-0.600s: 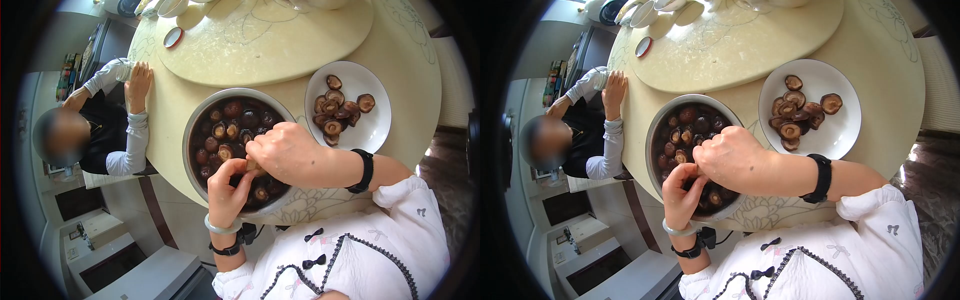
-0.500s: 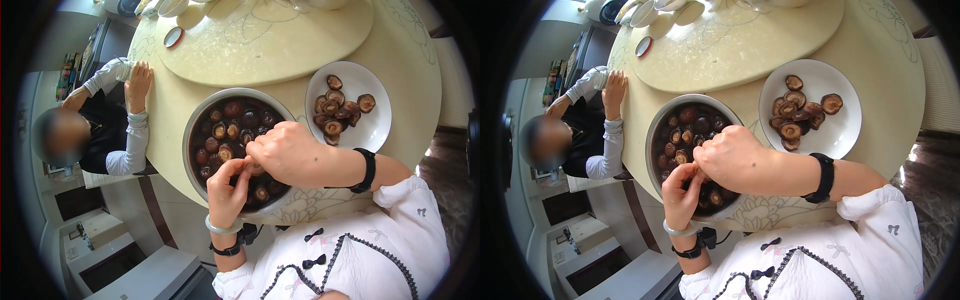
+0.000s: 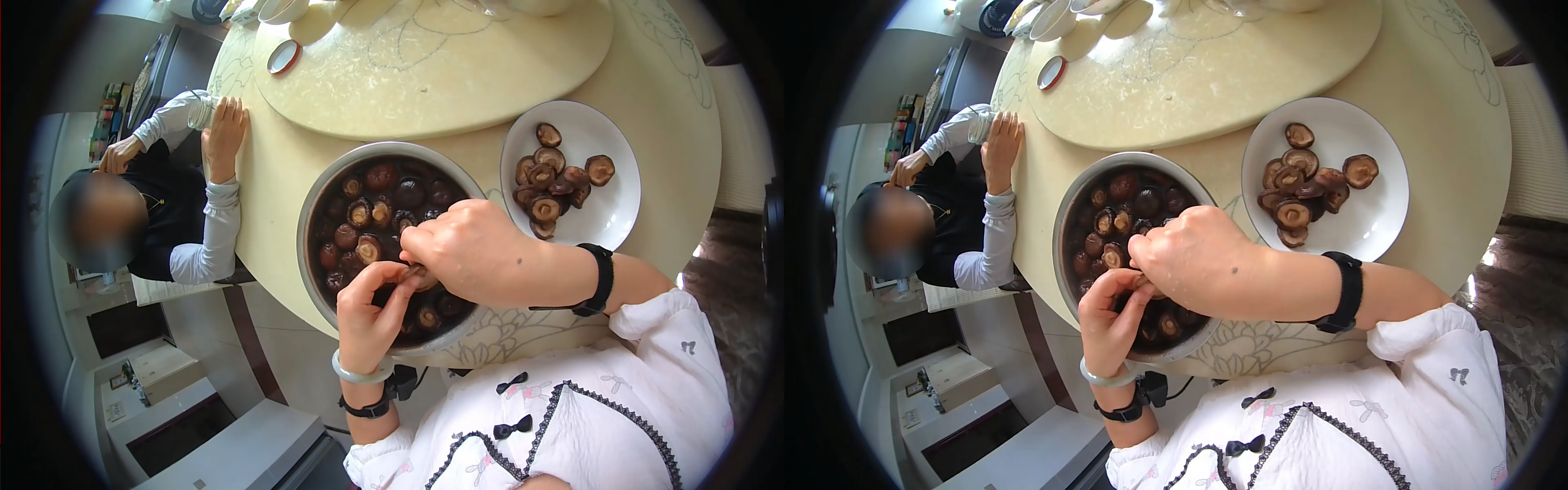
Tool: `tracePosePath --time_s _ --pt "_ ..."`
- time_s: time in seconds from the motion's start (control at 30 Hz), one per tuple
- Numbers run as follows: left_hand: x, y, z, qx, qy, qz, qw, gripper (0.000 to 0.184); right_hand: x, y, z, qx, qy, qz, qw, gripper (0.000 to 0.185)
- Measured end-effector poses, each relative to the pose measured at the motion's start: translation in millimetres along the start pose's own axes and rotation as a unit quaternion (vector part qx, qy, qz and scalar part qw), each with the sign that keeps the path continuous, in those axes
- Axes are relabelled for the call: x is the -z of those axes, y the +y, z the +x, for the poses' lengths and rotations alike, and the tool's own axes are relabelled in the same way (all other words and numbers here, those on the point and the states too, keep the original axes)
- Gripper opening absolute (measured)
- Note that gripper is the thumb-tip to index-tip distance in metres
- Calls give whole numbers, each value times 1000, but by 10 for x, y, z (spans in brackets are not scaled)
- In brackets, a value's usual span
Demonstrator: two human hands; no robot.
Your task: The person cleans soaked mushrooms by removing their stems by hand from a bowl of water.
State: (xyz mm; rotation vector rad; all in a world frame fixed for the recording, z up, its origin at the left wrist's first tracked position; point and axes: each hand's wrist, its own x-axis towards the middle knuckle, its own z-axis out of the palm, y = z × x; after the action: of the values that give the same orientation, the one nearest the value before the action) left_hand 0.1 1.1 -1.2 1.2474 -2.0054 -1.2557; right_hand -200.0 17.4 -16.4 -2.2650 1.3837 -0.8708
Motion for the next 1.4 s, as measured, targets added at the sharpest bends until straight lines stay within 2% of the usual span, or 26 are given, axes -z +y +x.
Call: tracePosePath --time_s 0.1,0.17,0.3,0.4,0.43,0.5,0.57,0.63,0.67,0.73,0.83,0.97,1.07,1.13,1.3,1.4 --pt "-6 -2 15 -3 28 53 998 13 -14 4 7 -14 26 -3 1000 20" --pt "-32 35 53 -84 31 186 978 15 17 3 -4 19 -5 -72 997 18" --pt "-51 56 55 -99 0 292 951 18 43 -1 -34 42 -71 -80 993 16" --pt "-17 37 11 -48 51 68 995 12 33 -17 -31 28 -42 -65 997 17" --pt "1 43 -3 -48 50 67 995 12 16 -18 -26 22 -28 -62 997 18" --pt "33 75 -22 79 46 -1 996 9 12 -25 -20 17 -14 -59 998 20" --pt "5 77 2 45 36 -3 998 8 43 -28 -13 16 -26 -36 999 22" --pt "-26 73 12 49 13 -89 995 8 85 -22 -8 25 -41 -32 998 23" --pt "-23 60 14 49 13 -89 995 8 97 -16 -5 34 -56 -28 997 24" --pt "-2 31 15 -27 2 -22 999 7 97 -4 -1 38 -62 -20 997 22" --pt "18 90 27 -43 -29 33 998 4 85 -3 -12 39 -66 -13 997 16" --pt "30 67 6 -10 2 46 999 3 77 8 -17 39 -35 -10 999 8" --pt "6 61 12 -1 28 31 999 5 47 22 -5 36 7 9 999 8" --pt "-50 70 29 19 71 -61 995 6 37 18 -4 29 9 0 1000 9" --pt "1 24 -1 -19 16 -25 999 11 45 -14 -4 24 -6 -13 1000 8" --pt "51 43 -20 30 11 -57 998 10 58 -2 -2 33 -16 -12 999 8"
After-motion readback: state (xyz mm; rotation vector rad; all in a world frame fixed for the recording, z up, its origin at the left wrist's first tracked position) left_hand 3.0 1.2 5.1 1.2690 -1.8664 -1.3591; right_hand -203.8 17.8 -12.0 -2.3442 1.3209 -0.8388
